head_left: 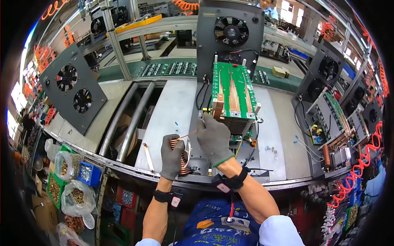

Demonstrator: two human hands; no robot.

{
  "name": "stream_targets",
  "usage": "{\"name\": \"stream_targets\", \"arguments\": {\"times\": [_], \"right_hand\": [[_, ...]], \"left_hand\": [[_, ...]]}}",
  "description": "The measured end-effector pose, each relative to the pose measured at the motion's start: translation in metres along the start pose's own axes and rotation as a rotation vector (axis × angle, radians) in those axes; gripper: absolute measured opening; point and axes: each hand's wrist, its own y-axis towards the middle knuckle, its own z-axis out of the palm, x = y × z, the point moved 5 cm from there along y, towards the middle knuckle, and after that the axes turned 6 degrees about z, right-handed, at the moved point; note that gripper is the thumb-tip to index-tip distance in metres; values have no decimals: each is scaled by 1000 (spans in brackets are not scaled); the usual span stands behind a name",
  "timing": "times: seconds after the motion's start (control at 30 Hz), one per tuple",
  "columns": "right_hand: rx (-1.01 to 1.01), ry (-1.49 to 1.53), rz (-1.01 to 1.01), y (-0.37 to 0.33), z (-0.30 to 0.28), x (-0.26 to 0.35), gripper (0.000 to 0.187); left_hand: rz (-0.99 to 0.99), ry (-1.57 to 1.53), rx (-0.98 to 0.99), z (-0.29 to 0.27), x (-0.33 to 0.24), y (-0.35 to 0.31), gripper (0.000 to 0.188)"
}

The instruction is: Assembling a large power supply or inverter unit by attaching copper rails to a circuit board using a power screwdriver.

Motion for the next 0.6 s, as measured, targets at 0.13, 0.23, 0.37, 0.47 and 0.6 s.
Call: {"name": "stream_targets", "arguments": {"times": [0.13,0.23,0.37,0.47,0.6], "right_hand": [[-9,-9,74,-8,-12,7,15],[-83,140,113,-11,-14,6,15],[-125,309,176,-16,-7,-3,16],[-127,393,245,-19,0,-10,18],[-133,610,332,-19,5,-14,17]], "left_hand": [[-3,8,26,2,-7,-2,28],[18,6,40,3,-8,0,27],[35,13,49,3,-8,0,27],[42,6,56,4,-7,-1,25],[37,12,78,4,-6,1,25]]}}
